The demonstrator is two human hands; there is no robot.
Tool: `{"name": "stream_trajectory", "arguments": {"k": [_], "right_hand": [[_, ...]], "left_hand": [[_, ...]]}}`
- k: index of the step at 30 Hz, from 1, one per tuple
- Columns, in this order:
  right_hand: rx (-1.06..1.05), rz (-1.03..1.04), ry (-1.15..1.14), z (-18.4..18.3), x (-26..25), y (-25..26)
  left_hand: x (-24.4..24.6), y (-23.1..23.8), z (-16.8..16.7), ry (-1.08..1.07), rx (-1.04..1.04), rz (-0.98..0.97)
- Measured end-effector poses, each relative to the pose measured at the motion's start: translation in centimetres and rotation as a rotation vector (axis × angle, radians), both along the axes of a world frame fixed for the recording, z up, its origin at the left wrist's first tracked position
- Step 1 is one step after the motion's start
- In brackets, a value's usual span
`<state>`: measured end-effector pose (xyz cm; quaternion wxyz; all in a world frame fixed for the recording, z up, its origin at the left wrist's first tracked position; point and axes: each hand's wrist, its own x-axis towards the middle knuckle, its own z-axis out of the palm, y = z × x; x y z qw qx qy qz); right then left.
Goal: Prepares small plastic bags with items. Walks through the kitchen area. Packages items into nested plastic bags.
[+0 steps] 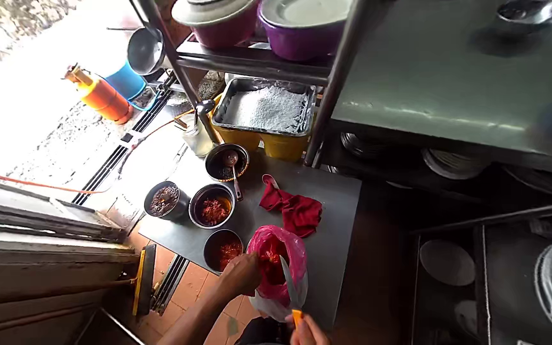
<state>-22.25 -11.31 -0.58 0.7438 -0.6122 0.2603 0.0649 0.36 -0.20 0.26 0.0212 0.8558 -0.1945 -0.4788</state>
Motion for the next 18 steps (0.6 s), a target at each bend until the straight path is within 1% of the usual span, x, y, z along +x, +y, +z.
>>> {"name": "stream_trajectory", "arguments": {"k": [2,4,5,6,8,9,11,12,14,16,18], "right_hand": [[-0.369,0.103,0.031,-1.2,1.3,2.1],[-0.645,0.131,0.057,-1.9,2.4,3.3],[-0.743,0.135,0.074,-1.9,2.9,3.6],[-0.78,0.135,0.105,-1.7,3.3,3.9],[-0.744,0.054,0.148,-1.2,4.0,4.0],[-0.727,-0.014,0.146,-1.1,4.3,3.9],[-0.788,-0.108,0.097,-1.7,4.4,4.3],[-0.836,-0.093,0.094,-2.0,4.2,4.6],[-0.928,0.006,0.15,-1.8,4.0,5.3],[-0.991,0.111,0.236,-0.6,4.4,5.7],[-1.001,0.197,0.333,0.5,4.8,6.3]], "left_hand": [[0.1,-0.2,0.4,0.022,0.033,-0.029],[0.0,-0.4,0.4,0.011,0.088,-0.083],[-0.1,-0.6,0.5,0.007,0.11,-0.101],[-0.2,-0.7,0.6,0.002,0.128,-0.113],[0.1,-0.8,0.7,-0.009,0.138,-0.139],[0.4,-0.9,0.7,-0.011,0.133,-0.148],[0.5,-0.8,0.6,-0.01,0.137,-0.151],[0.4,-0.7,0.6,-0.01,0.145,-0.155],[0.3,-0.8,0.9,-0.002,0.174,-0.194],[0.5,-1.3,1.6,-0.009,0.21,-0.252],[0.3,-1.4,1.9,-0.034,0.248,-0.302]]}}
